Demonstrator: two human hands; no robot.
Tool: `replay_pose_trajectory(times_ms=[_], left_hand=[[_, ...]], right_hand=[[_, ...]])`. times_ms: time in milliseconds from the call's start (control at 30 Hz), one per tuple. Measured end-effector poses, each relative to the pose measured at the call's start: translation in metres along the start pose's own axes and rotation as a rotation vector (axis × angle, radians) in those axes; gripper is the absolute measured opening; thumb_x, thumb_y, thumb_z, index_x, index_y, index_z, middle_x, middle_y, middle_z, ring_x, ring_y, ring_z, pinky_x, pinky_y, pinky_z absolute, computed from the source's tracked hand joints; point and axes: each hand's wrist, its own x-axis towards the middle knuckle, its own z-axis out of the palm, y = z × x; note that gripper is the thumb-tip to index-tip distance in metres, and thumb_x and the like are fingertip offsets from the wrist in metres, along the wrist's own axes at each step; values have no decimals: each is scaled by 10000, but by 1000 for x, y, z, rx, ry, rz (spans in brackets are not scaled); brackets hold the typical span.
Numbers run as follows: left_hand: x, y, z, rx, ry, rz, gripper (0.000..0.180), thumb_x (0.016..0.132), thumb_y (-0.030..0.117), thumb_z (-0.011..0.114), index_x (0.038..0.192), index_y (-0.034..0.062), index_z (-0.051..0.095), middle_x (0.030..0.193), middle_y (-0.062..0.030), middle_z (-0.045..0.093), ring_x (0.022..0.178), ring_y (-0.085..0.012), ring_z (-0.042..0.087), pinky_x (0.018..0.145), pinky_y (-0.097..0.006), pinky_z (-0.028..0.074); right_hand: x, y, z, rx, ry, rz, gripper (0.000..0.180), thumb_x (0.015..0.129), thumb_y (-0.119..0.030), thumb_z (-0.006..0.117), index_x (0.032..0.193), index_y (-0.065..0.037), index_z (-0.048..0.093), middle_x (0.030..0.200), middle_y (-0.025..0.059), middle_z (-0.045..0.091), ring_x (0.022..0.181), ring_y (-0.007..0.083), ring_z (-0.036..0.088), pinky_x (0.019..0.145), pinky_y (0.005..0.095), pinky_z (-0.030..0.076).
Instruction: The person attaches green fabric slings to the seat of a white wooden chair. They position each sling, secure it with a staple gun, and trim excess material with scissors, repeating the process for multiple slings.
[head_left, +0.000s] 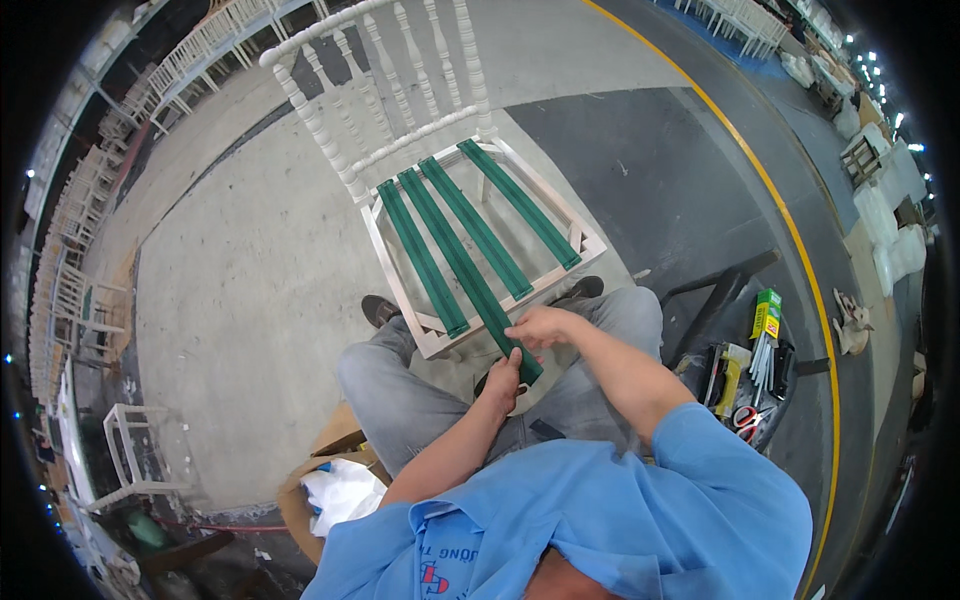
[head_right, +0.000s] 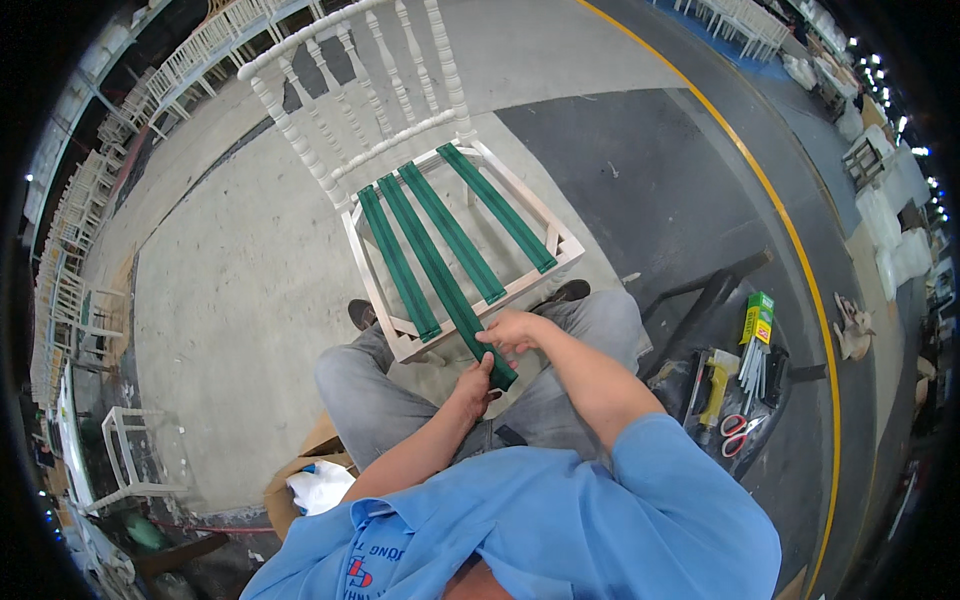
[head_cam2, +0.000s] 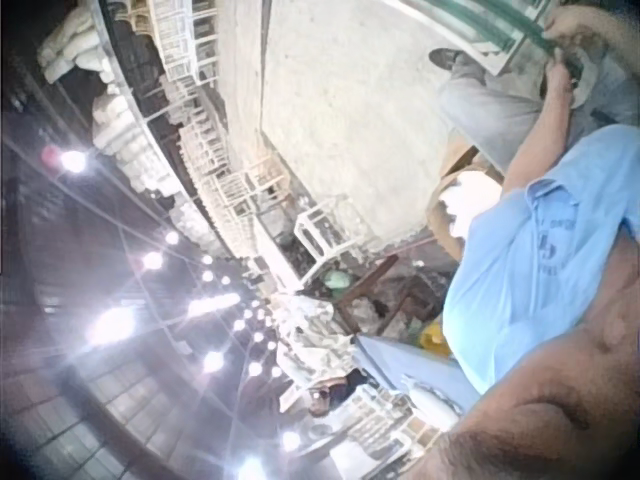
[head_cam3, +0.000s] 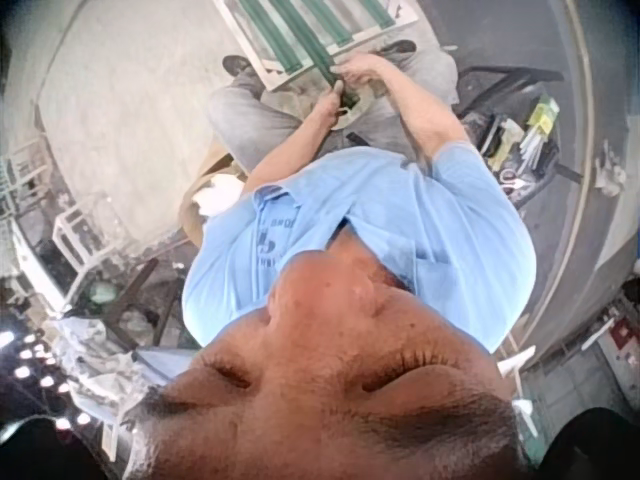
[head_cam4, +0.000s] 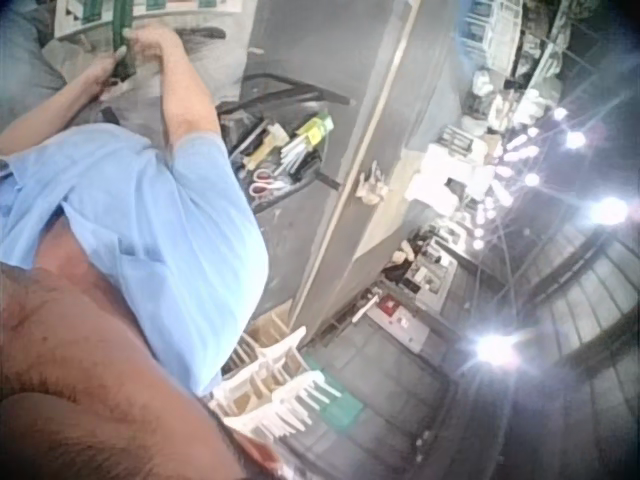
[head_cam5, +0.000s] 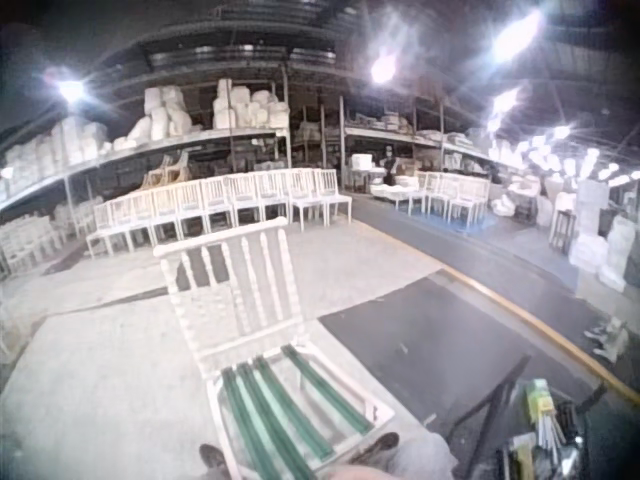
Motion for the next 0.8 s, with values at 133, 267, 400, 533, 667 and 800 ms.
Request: replay_pose_trajectory(times_ms=[133, 267, 400, 533, 667, 800], left_hand=[[13, 1, -13, 97, -20, -74, 408, 1101, 472, 456, 1320, 165, 613, 1200, 6, 739, 1131, -218, 633, 964, -455, 436], [18, 16, -21, 620, 73, 88, 374, 1063, 421, 514, 1229, 122, 666, 1174, -91, 743, 946, -315, 696, 817, -441, 514], [-12, 48, -34, 1218, 248, 477, 392, 1006, 347, 579, 1239, 41, 651, 1227, -175, 692, 1108, -420, 636, 957, -505, 490], [-16, 89, -25, 1482, 501, 1051, 587, 1016, 424, 570, 1505, 109, 487, 1532, -150, 494, 1435, -400, 406, 1159, -561, 312], [2, 111, -23, 1788, 422, 942, 755, 1026, 476, 542, 1649, 156, 260, 1710, -65, 245, 1573, -425, 153, 1240, -641, 141], [8, 101, -29, 1837, 409, 930, 763, 1014, 504, 550, 1642, 163, 282, 1707, -41, 265, 1561, -419, 207, 1238, -637, 159]], right_hand=[[32, 14, 18, 132, -20, 34, 412, 956, -399, 741, 1093, -11, 751, 958, 109, 711, 829, 186, 648, 744, 370, 528], [48, 33, 22, -58, 47, -75, 439, 936, -398, 752, 1088, 13, 769, 949, 172, 741, 869, 251, 695, 820, 392, 534], [84, 46, 22, -374, 98, -113, 443, 903, -411, 755, 1102, -15, 771, 1021, 213, 753, 938, 329, 719, 865, 402, 539], [117, 52, 22, -581, 77, -200, 554, 903, -513, 744, 1248, -80, 726, 1141, 221, 735, 1035, 373, 705, 919, 421, 540], [102, 55, 23, -281, 126, -149, 504, 886, -436, 781, 1221, -62, 740, 1141, 192, 747, 1038, 335, 718, 914, 409, 546], [62, 66, 20, -50, 238, -26, 556, 862, -414, 811, 1212, 10, 729, 1188, 197, 738, 1036, 302, 724, 910, 381, 554]])
